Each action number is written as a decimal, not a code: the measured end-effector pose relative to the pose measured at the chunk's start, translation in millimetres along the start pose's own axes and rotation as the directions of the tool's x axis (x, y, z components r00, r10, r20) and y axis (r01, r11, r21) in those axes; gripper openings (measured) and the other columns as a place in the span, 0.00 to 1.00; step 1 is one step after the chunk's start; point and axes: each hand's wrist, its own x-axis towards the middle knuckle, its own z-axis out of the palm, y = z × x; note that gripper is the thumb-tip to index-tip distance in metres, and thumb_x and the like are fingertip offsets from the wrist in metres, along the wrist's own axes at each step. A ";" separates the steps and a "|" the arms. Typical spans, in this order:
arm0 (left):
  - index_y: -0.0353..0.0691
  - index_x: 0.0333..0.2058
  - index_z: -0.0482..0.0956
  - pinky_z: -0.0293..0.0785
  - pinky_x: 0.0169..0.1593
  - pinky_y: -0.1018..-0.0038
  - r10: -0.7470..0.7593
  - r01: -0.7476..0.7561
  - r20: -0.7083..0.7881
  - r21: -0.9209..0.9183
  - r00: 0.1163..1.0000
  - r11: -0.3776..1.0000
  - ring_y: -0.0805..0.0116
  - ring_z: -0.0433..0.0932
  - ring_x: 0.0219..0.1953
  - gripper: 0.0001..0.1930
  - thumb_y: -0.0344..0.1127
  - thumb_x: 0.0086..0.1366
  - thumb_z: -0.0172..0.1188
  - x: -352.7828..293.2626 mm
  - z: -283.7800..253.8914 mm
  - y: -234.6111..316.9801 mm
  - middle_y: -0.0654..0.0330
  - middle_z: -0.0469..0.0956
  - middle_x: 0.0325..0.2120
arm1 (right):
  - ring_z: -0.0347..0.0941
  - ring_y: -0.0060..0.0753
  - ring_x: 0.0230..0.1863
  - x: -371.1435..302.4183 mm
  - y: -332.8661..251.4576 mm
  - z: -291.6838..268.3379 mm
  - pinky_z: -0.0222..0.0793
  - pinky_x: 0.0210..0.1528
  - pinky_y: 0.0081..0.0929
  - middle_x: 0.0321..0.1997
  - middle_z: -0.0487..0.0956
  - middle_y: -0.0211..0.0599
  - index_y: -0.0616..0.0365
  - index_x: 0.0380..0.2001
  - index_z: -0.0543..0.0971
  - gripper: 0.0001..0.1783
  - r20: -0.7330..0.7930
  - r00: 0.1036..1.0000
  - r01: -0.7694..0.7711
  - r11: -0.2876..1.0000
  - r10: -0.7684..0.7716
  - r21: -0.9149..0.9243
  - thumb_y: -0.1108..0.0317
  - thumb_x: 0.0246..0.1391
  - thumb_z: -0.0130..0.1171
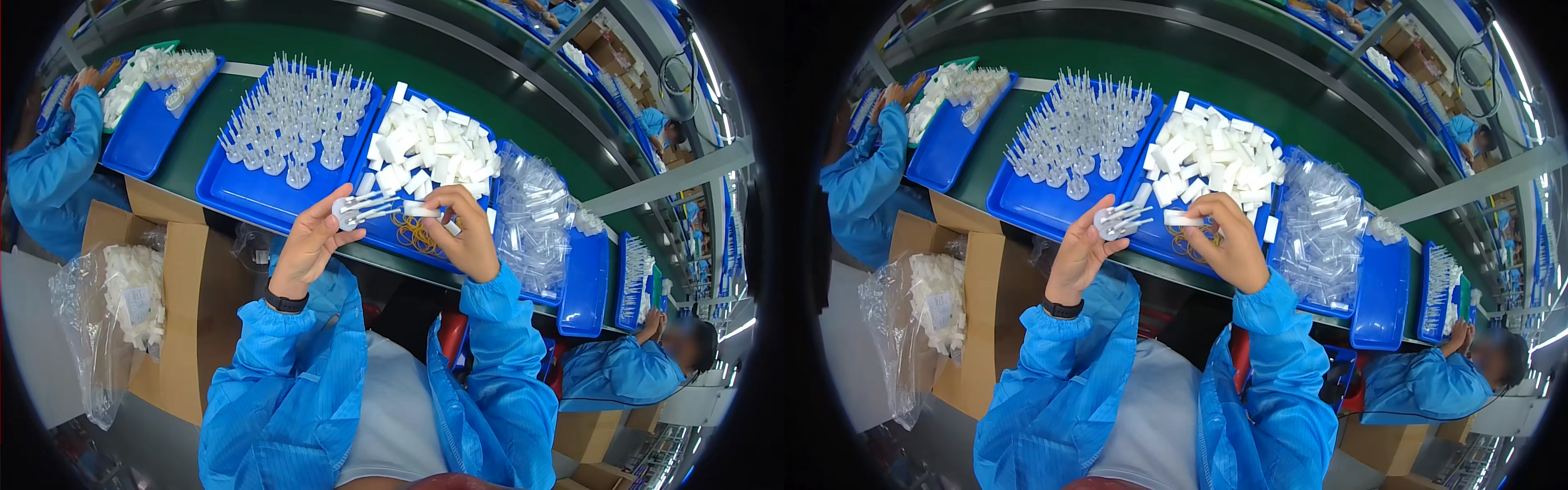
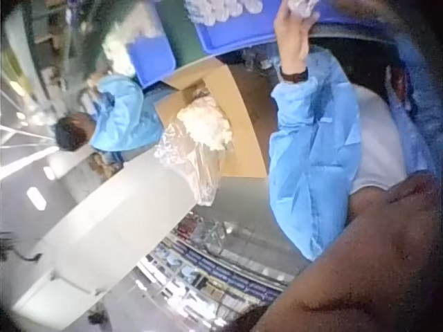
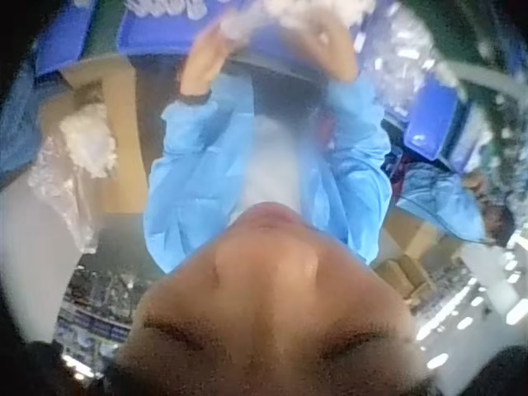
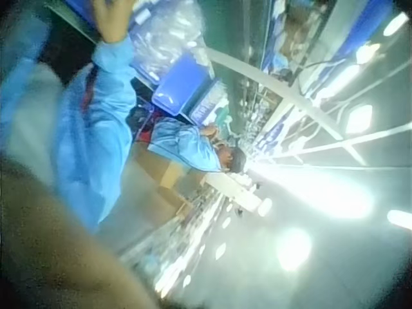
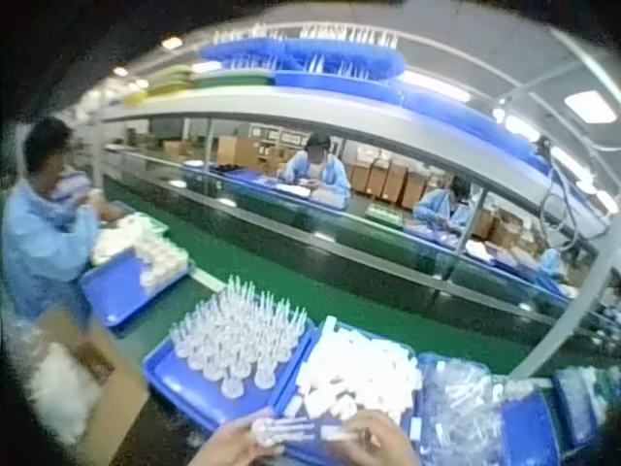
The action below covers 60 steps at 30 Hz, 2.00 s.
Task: The person assembles components by fitting foam blocks around a plastic base, sliding clear plastic covers over them, and securing the assembled bundles with rubber bands.
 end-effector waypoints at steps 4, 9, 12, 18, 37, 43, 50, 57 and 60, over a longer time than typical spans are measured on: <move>0.34 0.58 0.62 0.78 0.48 0.68 0.004 0.000 -0.059 0.058 0.998 0.998 0.64 0.75 0.47 0.28 0.37 0.62 0.58 -4.8 6.9 -6.4 0.55 0.72 0.49 | 0.72 0.32 0.39 -7.7 -19.6 -8.9 0.66 0.33 0.22 0.40 0.76 0.37 0.59 0.36 0.76 0.11 -0.122 0.992 0.036 0.999 -0.038 -0.021 0.78 0.45 0.60; 0.32 0.54 0.68 0.78 0.48 0.70 0.046 -0.030 -0.093 0.163 0.995 0.986 0.67 0.75 0.45 0.27 0.35 0.57 0.64 -7.8 8.9 -13.1 0.58 0.73 0.43 | 0.73 0.40 0.39 -11.6 -26.8 -15.5 0.68 0.36 0.30 0.38 0.75 0.38 0.58 0.35 0.77 0.12 -0.155 0.981 0.084 0.973 -0.119 -0.216 0.79 0.45 0.60; 0.31 0.51 0.71 0.77 0.47 0.72 0.063 -0.042 -0.118 0.173 0.991 0.984 0.68 0.75 0.44 0.26 0.33 0.54 0.66 -9.7 10.4 -14.8 0.61 0.72 0.38 | 0.72 0.39 0.37 -11.6 -28.2 -15.6 0.69 0.36 0.32 0.36 0.74 0.37 0.56 0.34 0.79 0.12 -0.133 0.977 0.116 0.944 -0.164 -0.310 0.78 0.43 0.61; 0.32 0.49 0.74 0.74 0.48 0.75 0.099 -0.081 -0.095 0.179 0.991 0.980 0.70 0.75 0.43 0.23 0.31 0.54 0.67 -12.2 9.8 -17.1 0.62 0.72 0.37 | 0.72 0.36 0.36 -12.7 -31.2 -13.6 0.69 0.34 0.27 0.34 0.73 0.36 0.54 0.34 0.80 0.13 -0.101 0.982 0.117 0.928 -0.162 -0.354 0.79 0.42 0.63; 0.34 0.48 0.75 0.74 0.47 0.74 0.078 -0.077 0.005 0.252 0.997 0.965 0.68 0.75 0.44 0.23 0.33 0.52 0.67 -15.1 12.4 -25.1 0.60 0.71 0.40 | 0.71 0.33 0.33 -10.9 -30.8 0.7 0.64 0.34 0.29 0.32 0.75 0.29 0.47 0.34 0.80 0.14 -0.001 0.967 0.234 0.889 -0.254 -0.393 0.72 0.39 0.65; 0.34 0.50 0.72 0.76 0.47 0.73 0.092 -0.100 0.045 0.237 0.995 0.966 0.65 0.74 0.47 0.23 0.27 0.55 0.64 -15.5 15.5 -30.0 0.57 0.72 0.41 | 0.72 0.38 0.35 -8.4 -26.9 9.8 0.66 0.37 0.30 0.32 0.75 0.33 0.52 0.37 0.80 0.13 0.039 0.974 0.224 0.969 -0.221 -0.100 0.71 0.45 0.63; 0.32 0.54 0.66 0.79 0.46 0.72 -0.035 0.036 -0.186 0.004 0.982 0.999 0.61 0.76 0.47 0.22 0.31 0.63 0.55 -19.9 4.4 -28.0 0.51 0.70 0.50 | 0.71 0.39 0.44 4.5 33.2 -5.6 0.68 0.43 0.29 0.41 0.73 0.38 0.51 0.44 0.79 0.17 -0.056 0.997 0.021 0.913 -0.048 -0.408 0.76 0.49 0.57; 0.33 0.57 0.63 0.78 0.47 0.74 -0.066 0.071 -0.132 0.030 0.989 0.997 0.65 0.75 0.48 0.27 0.30 0.60 0.59 -23.4 5.3 -25.8 0.52 0.70 0.50 | 0.67 0.36 0.38 30.8 68.0 13.9 0.64 0.39 0.31 0.33 0.70 0.33 0.51 0.39 0.80 0.16 0.075 0.985 0.155 0.623 -0.153 -0.767 0.74 0.43 0.60; 0.33 0.58 0.63 0.78 0.47 0.75 -0.085 0.094 -0.124 0.071 0.989 0.993 0.66 0.75 0.48 0.28 0.29 0.59 0.60 -25.3 7.3 -22.6 0.53 0.71 0.50 | 0.67 0.35 0.42 34.6 67.4 11.1 0.63 0.42 0.30 0.35 0.71 0.32 0.55 0.34 0.79 0.10 0.125 0.983 0.180 0.574 -0.135 -0.799 0.72 0.43 0.60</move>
